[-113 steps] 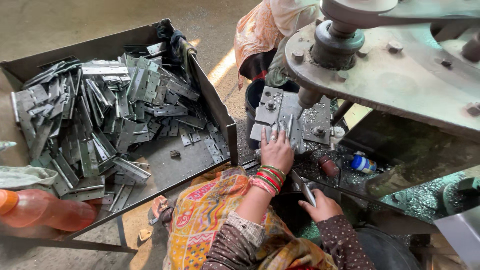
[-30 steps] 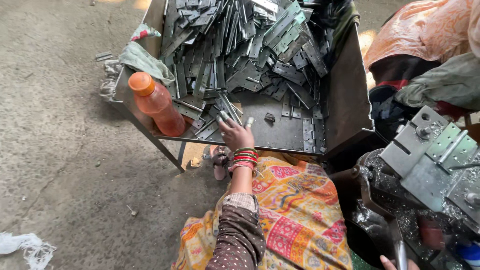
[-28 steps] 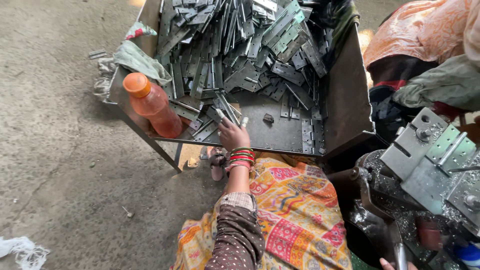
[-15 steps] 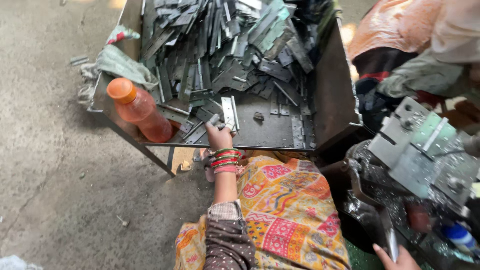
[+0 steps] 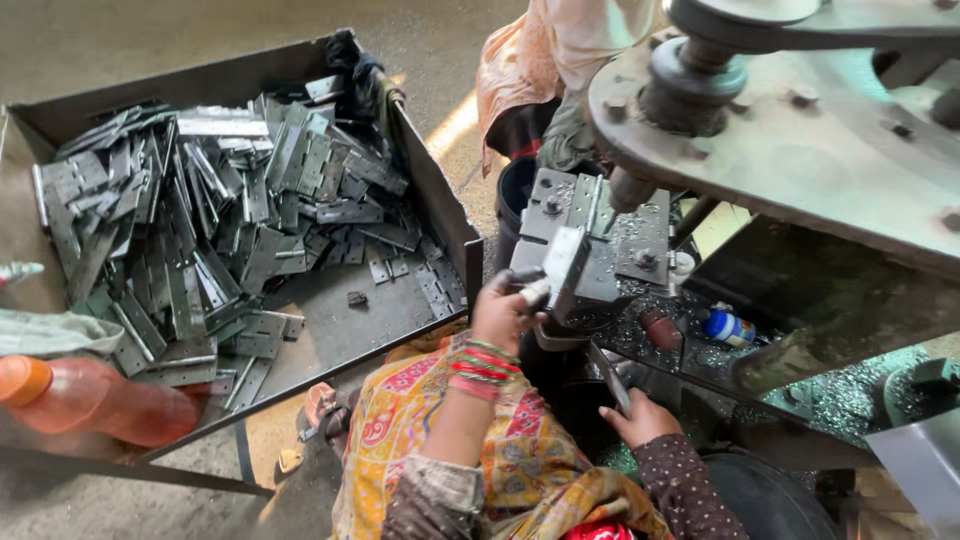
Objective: The person repeatedly picks up metal hinge pieces from a bin, places them into a manual punching machine, and operates the lever to punch holes. The processed pieces are returned to the bin. The task is performed one at a time in a repetitive cycle.
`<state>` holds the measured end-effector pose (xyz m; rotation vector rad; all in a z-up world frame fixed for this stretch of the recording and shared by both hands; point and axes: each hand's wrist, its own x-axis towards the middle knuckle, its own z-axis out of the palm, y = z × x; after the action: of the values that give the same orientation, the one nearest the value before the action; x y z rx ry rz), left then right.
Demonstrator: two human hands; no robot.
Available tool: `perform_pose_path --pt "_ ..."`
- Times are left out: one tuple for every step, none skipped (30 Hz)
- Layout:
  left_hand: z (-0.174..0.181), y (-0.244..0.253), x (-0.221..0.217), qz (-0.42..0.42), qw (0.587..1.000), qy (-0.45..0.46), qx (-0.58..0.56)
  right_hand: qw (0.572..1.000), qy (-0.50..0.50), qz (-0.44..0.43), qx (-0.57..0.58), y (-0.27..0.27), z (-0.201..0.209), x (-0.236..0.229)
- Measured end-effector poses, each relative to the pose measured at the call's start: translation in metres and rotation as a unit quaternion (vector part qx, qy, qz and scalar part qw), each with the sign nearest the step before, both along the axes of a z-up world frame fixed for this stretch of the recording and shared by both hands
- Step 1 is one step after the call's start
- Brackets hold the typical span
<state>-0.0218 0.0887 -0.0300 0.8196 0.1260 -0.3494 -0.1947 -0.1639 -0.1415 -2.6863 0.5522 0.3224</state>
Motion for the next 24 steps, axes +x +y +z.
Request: perform_pose_path --pt "-0.002 -0.016 -0.002 0.003 0.999 0.003 0.034 1.0 -0.005 0.003 0.004 0.003 0.0 -0.001" --pt "-0.004 -0.03 -0.007 0.008 0.998 0.006 0.067 1.0 -0.013 0.002 0.007 0.004 0.001 -0.002" --pt "-0.004 -0.037 -0.013 0.014 0.995 0.009 0.1 1.0 -0.021 0.002 0.009 0.005 0.002 -0.003" --pt "-0.002 -0.04 -0.019 0.058 0.961 -0.101 0.25 0.999 -0.03 0.001 0.011 0.006 0.004 0.0" --pt "0.002 -0.04 -0.026 0.101 0.891 -0.207 0.39 1.0 -0.013 0.005 0.003 0.007 0.007 0.003" --pt "0.006 -0.036 -0.035 0.14 0.788 -0.304 0.517 1.0 0.007 0.009 -0.003 0.009 0.01 0.004" --pt "0.012 -0.035 -0.042 0.1 0.759 -0.291 0.574 0.999 0.027 0.013 -0.01 0.011 0.014 0.006" --pt "0.017 -0.033 -0.051 0.06 0.725 -0.273 0.629 0.999 0.043 0.013 -0.012 0.011 0.019 0.008" --pt "0.022 -0.033 -0.057 0.019 0.687 -0.254 0.68 0.998 0.059 0.013 -0.014 0.011 0.026 0.01" --pt "0.028 -0.035 -0.057 0.036 0.61 -0.328 0.721 0.997 0.073 0.014 -0.016 0.01 0.034 0.015" --pt "0.033 -0.04 -0.054 0.051 0.524 -0.397 0.752 0.996 0.09 0.016 -0.013 0.01 0.041 0.021" --pt "0.035 -0.046 -0.052 0.063 0.434 -0.46 0.773 0.994 0.11 0.018 -0.011 0.01 0.048 0.023" --pt "0.035 -0.05 -0.047 0.017 0.443 -0.442 0.78 0.991 0.13 0.02 -0.009 0.011 0.053 0.024" --pt "0.035 -0.057 -0.039 -0.028 0.451 -0.425 0.784 0.993 0.113 0.024 -0.015 0.012 0.058 0.026" --pt "0.033 -0.063 -0.03 -0.072 0.458 -0.408 0.786 0.995 0.096 0.028 -0.021 0.012 0.062 0.028" --pt "0.03 -0.068 -0.022 -0.017 0.443 -0.425 0.789 0.996 0.08 0.031 -0.027 0.014 0.065 0.027" --pt "0.027 -0.073 -0.014 0.038 0.427 -0.44 0.789 0.996 0.077 0.028 -0.027 0.014 0.066 0.025" --pt "0.022 -0.076 -0.01 0.092 0.41 -0.453 0.787 0.996 0.075 0.026 -0.028 0.015 0.065 0.022" --pt "0.018 -0.077 -0.008 0.076 0.411 -0.453 0.788 0.997 0.074 0.024 -0.029 0.015 0.064 0.019" --pt "0.015 -0.077 -0.004 0.063 0.409 -0.453 0.79 0.997 0.071 0.025 -0.029 0.015 0.063 0.019" --pt "0.013 -0.077 -0.002 0.049 0.408 -0.453 0.791 0.997 0.068 0.025 -0.029 0.015 0.062 0.018" --pt "0.012 -0.075 -0.002 0.042 0.413 -0.455 0.788 0.997 0.066 0.026 -0.029 0.016 0.061 0.018" --pt "0.011 -0.073 -0.002 0.036 0.418 -0.457 0.784 0.997 0.071 0.027 -0.03 0.016 0.059 0.017" --pt "0.012 -0.073 -0.003 0.031 0.423 -0.459 0.781 0.996 0.074 0.028 -0.032 0.016 0.059 0.018"
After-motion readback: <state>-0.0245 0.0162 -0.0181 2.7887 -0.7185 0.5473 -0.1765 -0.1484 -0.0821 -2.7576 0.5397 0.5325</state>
